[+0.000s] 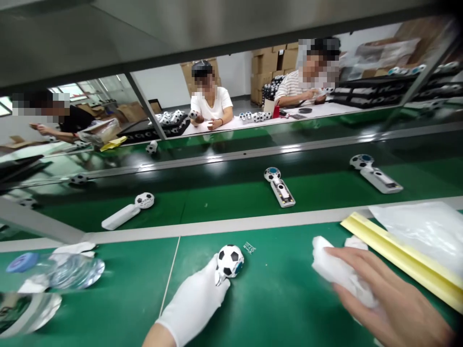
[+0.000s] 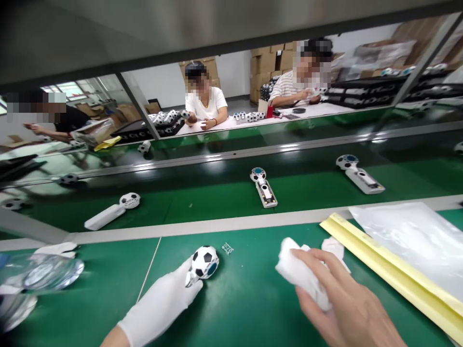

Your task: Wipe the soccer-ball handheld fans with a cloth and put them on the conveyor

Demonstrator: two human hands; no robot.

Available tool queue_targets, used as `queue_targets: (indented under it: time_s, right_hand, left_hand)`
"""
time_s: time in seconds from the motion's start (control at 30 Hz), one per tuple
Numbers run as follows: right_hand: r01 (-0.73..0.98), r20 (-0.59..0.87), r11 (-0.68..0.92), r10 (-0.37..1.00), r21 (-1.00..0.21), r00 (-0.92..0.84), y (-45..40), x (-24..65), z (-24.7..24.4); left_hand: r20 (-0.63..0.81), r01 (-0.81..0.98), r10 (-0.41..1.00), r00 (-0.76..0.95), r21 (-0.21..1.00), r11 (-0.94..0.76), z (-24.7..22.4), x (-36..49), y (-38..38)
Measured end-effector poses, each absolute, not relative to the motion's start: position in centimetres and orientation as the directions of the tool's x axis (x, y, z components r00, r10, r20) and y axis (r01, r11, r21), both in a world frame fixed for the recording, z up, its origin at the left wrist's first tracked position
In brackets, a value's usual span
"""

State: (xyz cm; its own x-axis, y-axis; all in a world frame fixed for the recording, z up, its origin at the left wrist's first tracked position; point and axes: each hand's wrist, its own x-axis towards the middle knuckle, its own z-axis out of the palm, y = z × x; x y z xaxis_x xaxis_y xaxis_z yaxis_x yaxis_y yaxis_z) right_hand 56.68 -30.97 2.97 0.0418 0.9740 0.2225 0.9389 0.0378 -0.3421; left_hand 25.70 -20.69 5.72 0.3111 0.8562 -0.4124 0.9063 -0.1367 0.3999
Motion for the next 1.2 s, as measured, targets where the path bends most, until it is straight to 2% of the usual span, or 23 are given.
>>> queue_targets:
  time_s: [0.1, 0.2, 0.57, 0.87, 1.0, 1.2]
  right_hand:
    - [0.799, 0.099, 0.209, 0.978, -0.563, -0.186, -29.5, 52.2, 4.7]
    - [0.736, -0.042, 0.208, 0.951, -0.644, -0.306, -27.9, 48.4, 4.4]
    - [0.703, -0.121, 0.224, 0.906, -0.675, -0.405, -25.4, 46.3, 2.7]
    - [0.718, -0.138, 0.277, 0.876, -0.639, -0.461, -24.2, 46.8, 3.8]
    - [0.679, -0.137, 0.302, 0.847, -0.669, -0.513, -24.3, 47.4, 4.2]
    - [0.654, -0.163, 0.201, 0.877, -0.73, -0.452, -24.6, 48.1, 4.1]
  left_hand:
    - [-0.464, 0.922, 0.836, 0.294, 0.368, -0.12, 5.6, 25.7, -20.5]
    - [-0.413, 0.888, 0.835, 0.363, 0.425, -0.176, 4.9, 25.2, -20.3]
    - [-0.395, 0.806, 0.807, 0.439, 0.571, -0.159, 4.3, 24.7, -19.7]
    - [-0.431, 0.837, 0.798, 0.422, 0.524, -0.159, 5.1, 25.0, -19.8]
    - [-0.446, 0.837, 0.791, 0.42, 0.527, -0.147, 5.2, 25.0, -19.6]
    - [-0.454, 0.849, 0.786, 0.419, 0.504, -0.161, 4.6, 24.5, -19.6]
